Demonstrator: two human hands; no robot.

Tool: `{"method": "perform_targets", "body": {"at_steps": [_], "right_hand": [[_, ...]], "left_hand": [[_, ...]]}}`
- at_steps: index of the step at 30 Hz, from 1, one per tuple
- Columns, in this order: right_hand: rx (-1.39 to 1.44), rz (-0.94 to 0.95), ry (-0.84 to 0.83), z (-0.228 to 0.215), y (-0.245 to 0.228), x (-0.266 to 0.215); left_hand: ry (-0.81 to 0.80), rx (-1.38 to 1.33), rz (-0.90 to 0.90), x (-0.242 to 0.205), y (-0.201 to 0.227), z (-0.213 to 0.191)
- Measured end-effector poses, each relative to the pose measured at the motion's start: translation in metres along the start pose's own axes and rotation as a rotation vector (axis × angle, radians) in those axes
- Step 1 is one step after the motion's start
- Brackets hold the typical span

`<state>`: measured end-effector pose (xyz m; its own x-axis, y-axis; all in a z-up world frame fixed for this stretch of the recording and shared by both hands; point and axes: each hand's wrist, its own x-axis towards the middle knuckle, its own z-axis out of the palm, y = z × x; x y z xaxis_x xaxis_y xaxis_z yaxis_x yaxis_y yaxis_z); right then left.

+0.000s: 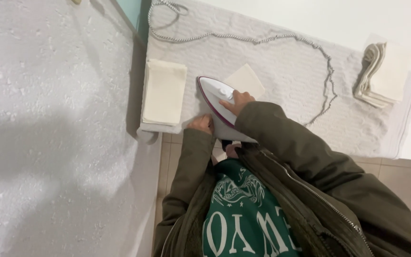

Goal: Ironing small rectangular pieces of white fabric and stacking them neatly.

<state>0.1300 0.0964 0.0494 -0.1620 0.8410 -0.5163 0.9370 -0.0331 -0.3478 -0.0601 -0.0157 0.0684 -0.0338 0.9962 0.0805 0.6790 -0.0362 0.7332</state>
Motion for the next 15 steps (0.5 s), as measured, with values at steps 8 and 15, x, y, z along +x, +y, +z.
{"method": "perform_targets", "body": {"at_steps": [8, 15], "right_hand": [[-0.012, 0.001, -0.065, -0.004, -0.006, -0.010], [-0.009, 0.000, -0.043, 0.002, -0.004, -0.006]], "left_hand": [[0.004, 0.052, -0.029, -0.004, -0.014, 0.014], [0.010, 0.028, -0.003, -0.001, -0.011, 0.008]]}}
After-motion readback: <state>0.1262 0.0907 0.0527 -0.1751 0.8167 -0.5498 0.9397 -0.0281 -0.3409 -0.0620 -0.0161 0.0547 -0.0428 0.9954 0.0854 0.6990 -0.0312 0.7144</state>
